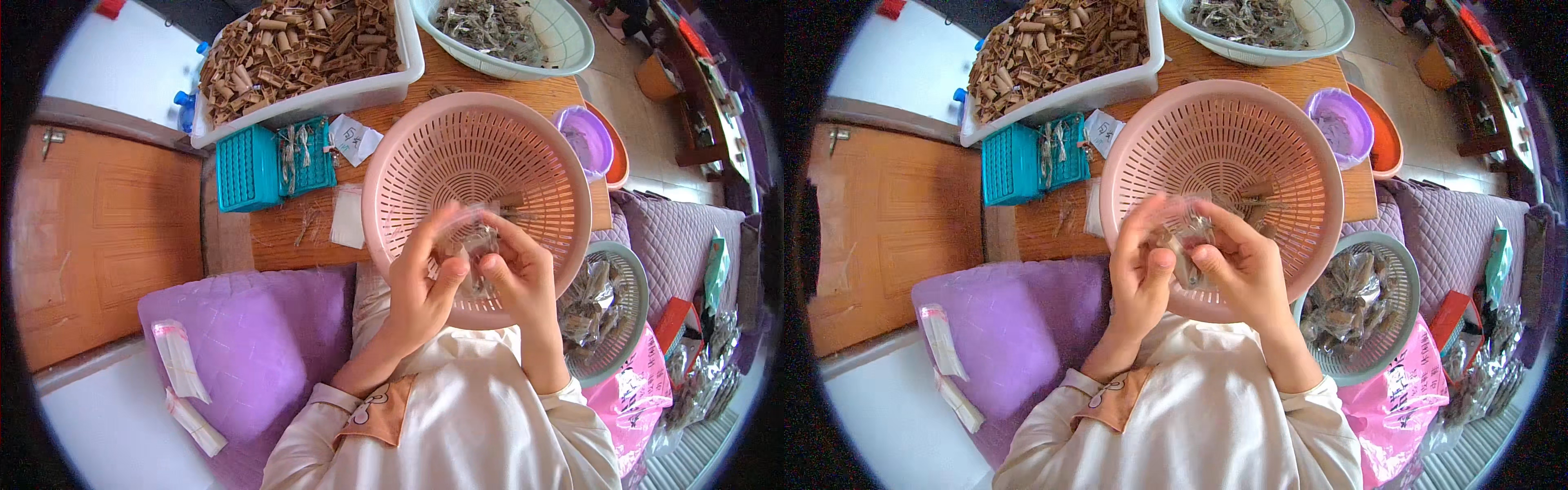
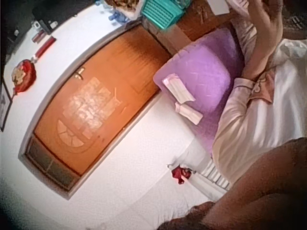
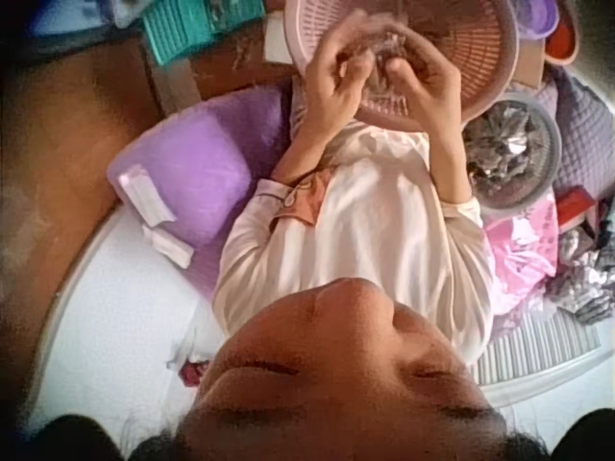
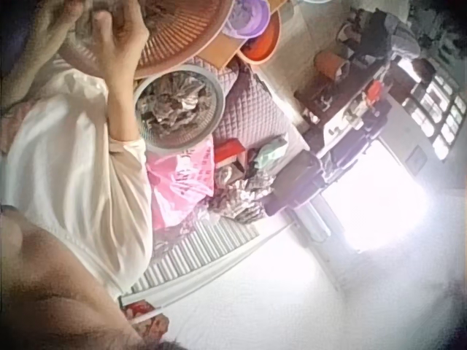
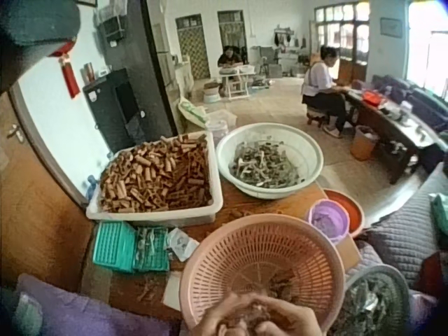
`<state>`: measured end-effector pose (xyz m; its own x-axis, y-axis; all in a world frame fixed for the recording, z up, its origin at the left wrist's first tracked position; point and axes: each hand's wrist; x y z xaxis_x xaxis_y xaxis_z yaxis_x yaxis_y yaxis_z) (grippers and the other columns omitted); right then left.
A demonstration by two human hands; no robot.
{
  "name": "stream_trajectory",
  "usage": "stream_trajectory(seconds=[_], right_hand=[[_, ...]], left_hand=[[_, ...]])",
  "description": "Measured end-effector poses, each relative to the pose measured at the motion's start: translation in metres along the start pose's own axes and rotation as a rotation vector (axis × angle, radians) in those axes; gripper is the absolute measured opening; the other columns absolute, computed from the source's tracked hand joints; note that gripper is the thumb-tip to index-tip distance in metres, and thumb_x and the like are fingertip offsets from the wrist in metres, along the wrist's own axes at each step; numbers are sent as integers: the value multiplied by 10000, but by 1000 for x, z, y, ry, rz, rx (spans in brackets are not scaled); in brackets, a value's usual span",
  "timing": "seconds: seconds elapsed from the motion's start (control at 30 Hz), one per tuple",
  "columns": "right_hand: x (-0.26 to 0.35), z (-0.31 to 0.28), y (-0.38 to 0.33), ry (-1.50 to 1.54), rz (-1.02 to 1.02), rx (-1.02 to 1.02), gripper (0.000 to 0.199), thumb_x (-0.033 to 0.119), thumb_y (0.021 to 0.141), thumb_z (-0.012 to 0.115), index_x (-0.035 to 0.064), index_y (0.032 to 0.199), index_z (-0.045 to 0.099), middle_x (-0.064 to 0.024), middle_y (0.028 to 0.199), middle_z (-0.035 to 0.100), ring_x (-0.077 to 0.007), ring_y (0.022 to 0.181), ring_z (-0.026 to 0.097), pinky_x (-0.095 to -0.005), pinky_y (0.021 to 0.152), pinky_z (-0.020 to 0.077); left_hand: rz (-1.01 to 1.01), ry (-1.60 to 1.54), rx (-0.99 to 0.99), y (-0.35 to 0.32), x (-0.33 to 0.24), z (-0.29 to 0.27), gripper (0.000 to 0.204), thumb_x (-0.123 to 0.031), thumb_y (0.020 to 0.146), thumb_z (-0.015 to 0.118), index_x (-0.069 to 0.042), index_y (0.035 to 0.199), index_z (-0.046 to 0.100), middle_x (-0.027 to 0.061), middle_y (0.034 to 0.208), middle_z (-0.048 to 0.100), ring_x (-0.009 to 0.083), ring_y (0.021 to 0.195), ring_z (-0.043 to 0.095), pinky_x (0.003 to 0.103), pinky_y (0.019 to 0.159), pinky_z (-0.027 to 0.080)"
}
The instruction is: The person packs small rolled items into individual plastic bags, seals the bags by hand, and places them into a basket. The person then gathers the packaged items into a larger plastic bag.
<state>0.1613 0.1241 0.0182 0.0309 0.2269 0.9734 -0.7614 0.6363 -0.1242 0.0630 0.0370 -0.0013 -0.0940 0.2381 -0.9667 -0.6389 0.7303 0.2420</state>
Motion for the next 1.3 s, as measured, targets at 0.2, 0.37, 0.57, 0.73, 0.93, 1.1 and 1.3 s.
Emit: stream_trajectory(seconds=[0.2,0.37,0.57,0.73,0.93,1.1,1.3], right_hand=[[-6,-2,-2,33,-28,-127,325,21,781,587,-42,1089,502,-87,878,610,-106,807,575,-214,703,464],[-8,1,-4,-368,-197,-216,263,22,730,622,-17,983,559,-107,767,624,-113,702,595,-227,636,468],[-7,2,-6,-424,-183,-182,230,38,757,594,-17,979,566,-121,755,622,-124,663,599,-235,608,465],[-10,4,-6,-389,-142,-216,154,33,783,562,-18,926,582,-102,690,615,-100,575,568,-219,534,442],[-14,7,-6,-385,-152,-280,92,29,814,515,-21,856,580,-86,656,601,-83,556,542,-212,516,427],[-14,1,-5,-123,-27,-92,170,63,849,476,-22,958,575,-91,761,619,-76,702,545,-220,627,445],[-15,-6,-5,-215,7,11,330,207,901,422,-64,1063,516,-97,958,592,-137,893,537,-253,781,431]], left_hand=[[374,619,-2,8,-3,-7,377,-330,739,638,-29,948,547,139,1073,500,143,701,538,219,520,447],[226,615,-10,2,-9,-5,290,-279,729,653,-52,899,594,141,1088,502,205,824,567,263,626,488],[249,646,143,12,-19,-9,279,-193,699,672,-65,940,620,144,1069,532,253,894,566,322,735,478],[153,639,105,11,-22,-7,249,-147,641,707,-44,849,617,130,1013,552,242,870,569,304,710,483],[105,566,118,9,-20,-8,192,-108,654,704,-31,791,593,105,1010,526,181,721,589,275,622,490],[128,577,168,10,-21,-11,177,-98,647,704,-39,773,594,101,1014,529,185,729,589,277,633,488],[87,559,119,4,-20,-5,161,-79,613,718,-49,740,623,102,992,548,194,777,581,289,686,472]])
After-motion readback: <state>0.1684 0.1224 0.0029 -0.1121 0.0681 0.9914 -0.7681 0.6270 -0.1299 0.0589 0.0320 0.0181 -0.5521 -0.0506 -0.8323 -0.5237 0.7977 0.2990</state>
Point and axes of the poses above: each hand's wrist, its own y-axis towards the middle knuckle, its own z-axis out of the palm, x = y × z
